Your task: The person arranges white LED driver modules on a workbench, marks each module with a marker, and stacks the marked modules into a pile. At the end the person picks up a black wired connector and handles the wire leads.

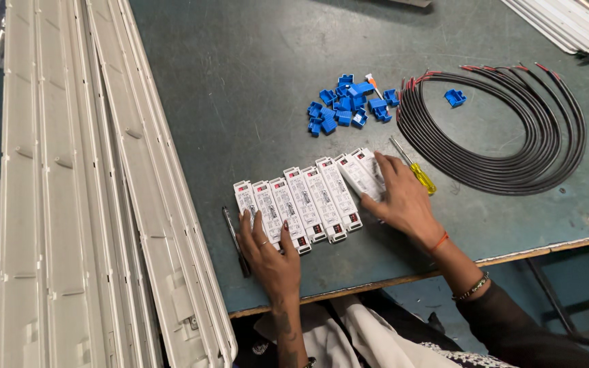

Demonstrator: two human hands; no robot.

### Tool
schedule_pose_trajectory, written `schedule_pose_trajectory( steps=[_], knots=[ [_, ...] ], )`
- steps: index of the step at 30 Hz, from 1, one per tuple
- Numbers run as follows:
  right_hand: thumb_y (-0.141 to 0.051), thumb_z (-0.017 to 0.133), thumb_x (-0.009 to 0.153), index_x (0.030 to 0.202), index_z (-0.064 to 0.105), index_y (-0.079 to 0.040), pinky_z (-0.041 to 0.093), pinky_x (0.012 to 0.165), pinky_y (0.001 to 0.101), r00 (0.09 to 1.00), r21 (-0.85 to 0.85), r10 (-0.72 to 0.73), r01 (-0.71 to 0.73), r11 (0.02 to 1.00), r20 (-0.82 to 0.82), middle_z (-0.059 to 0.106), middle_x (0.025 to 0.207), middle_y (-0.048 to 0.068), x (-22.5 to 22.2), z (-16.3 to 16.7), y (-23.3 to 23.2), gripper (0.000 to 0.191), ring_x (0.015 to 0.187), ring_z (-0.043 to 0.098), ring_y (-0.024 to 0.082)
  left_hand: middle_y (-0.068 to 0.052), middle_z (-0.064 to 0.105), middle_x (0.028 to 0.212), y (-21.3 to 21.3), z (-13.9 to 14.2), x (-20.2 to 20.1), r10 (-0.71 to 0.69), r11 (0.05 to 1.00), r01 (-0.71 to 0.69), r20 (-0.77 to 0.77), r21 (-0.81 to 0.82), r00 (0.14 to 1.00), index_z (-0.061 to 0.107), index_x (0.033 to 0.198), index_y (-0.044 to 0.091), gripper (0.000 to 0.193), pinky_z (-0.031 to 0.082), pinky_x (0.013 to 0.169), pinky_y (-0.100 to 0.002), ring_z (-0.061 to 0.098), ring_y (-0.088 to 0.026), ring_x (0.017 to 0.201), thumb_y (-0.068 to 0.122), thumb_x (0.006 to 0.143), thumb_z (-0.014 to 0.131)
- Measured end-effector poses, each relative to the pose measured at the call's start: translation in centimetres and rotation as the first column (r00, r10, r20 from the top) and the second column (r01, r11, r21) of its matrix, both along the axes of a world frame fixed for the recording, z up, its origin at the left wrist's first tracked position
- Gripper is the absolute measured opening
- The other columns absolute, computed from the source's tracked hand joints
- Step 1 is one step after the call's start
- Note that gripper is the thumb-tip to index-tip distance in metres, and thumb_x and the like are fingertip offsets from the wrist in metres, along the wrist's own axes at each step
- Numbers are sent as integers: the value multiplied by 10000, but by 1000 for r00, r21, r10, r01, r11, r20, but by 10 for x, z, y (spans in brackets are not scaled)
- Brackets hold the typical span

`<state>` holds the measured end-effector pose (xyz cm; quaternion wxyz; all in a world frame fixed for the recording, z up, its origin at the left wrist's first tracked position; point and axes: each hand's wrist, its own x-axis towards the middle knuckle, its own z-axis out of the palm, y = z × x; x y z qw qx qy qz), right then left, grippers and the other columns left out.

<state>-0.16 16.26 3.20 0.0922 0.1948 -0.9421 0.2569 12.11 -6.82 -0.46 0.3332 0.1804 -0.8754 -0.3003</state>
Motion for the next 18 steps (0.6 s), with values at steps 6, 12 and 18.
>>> schedule_pose_trajectory(
  steps=[6, 12, 18],
  knots=[
    [-411, 763, 803, 1463, 455, 39, 487, 973, 464, 998, 65, -68, 67, 996, 13, 563, 1338, 236, 4, -1, 2, 856, 1175, 576, 395, -290, 459, 1521, -6, -5, 0, 47, 989, -37, -72, 142, 996, 424, 1468, -18, 584, 416, 1125, -515, 472, -467, 1399, 194, 974, 652],
    [-413, 798, 781, 1429, 467, 80, 487, 967, 466, 993, 149, -45, 62, 987, -111, 581, 1245, 252, 3, -8, -6, 879, 1115, 577, 399, -294, 481, 1498, -11, -4, 3, 15, 989, 9, -159, 150, 987, 413, 1459, -44, 592, 411, 1135, -513, 482, -472, 1394, 141, 955, 661],
    [-396, 773, 828, 1441, 525, 49, 512, 886, 430, 998, -223, -59, 53, 973, -19, 670, 1245, 240, -2, -12, 19, 798, 1026, 633, 370, -205, 571, 1457, -1, 1, 12, 27, 991, 12, -287, 132, 958, 525, 1402, 2, 450, 478, 1170, -453, 560, -360, 1388, 38, 964, 622]
  ],
)
